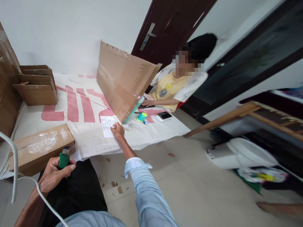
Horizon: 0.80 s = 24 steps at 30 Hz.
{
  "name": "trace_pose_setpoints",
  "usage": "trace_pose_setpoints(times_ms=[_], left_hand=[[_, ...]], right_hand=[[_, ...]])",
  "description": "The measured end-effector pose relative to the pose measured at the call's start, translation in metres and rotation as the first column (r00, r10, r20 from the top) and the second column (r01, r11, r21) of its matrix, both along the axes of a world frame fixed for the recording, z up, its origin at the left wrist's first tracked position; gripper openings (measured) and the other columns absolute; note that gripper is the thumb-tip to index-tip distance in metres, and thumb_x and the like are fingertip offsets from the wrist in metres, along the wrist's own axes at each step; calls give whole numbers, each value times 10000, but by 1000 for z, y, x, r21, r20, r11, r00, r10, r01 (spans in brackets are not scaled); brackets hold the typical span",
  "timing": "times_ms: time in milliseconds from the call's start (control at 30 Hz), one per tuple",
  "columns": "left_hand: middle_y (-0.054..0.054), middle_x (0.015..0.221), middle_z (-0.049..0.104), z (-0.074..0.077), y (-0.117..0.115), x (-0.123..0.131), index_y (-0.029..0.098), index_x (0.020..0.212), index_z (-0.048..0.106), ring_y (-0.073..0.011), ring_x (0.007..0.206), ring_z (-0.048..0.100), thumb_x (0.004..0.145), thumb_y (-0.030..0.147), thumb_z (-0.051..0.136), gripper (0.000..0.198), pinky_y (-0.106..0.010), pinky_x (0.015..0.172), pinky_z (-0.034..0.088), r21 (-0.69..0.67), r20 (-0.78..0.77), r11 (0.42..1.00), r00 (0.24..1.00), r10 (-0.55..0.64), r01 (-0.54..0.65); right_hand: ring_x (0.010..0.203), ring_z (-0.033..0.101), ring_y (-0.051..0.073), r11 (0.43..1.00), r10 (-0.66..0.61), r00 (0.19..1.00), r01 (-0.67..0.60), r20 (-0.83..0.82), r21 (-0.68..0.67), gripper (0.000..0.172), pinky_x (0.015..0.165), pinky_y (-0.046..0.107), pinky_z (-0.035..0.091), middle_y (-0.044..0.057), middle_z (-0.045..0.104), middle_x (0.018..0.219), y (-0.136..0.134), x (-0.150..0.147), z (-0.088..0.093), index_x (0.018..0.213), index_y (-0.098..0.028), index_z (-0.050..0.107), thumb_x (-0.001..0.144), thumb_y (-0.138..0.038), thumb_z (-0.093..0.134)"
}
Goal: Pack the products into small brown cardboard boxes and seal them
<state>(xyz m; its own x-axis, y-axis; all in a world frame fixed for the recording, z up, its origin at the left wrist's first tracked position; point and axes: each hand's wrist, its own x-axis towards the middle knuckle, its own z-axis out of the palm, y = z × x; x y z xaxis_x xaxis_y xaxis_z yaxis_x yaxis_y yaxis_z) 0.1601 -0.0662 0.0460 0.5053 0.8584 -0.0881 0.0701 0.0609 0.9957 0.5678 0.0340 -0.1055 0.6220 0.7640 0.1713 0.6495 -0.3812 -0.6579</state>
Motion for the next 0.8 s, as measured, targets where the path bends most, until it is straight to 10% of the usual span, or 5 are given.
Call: trace_pose_setpoints(times_ms=[800], left_hand=[[17, 610, 552, -16, -2, 0, 153, 894, 767, -126, 574, 473, 804, 593, 825, 453, -252, 563, 408, -25, 66, 997, 995, -77, 79]], right_hand=[[1085, 670, 243, 970, 237, 959, -224, 156, -95, 325, 1001, 325, 478, 124, 780, 1123, -2, 10, 4, 980, -189, 785, 950, -239, 466]])
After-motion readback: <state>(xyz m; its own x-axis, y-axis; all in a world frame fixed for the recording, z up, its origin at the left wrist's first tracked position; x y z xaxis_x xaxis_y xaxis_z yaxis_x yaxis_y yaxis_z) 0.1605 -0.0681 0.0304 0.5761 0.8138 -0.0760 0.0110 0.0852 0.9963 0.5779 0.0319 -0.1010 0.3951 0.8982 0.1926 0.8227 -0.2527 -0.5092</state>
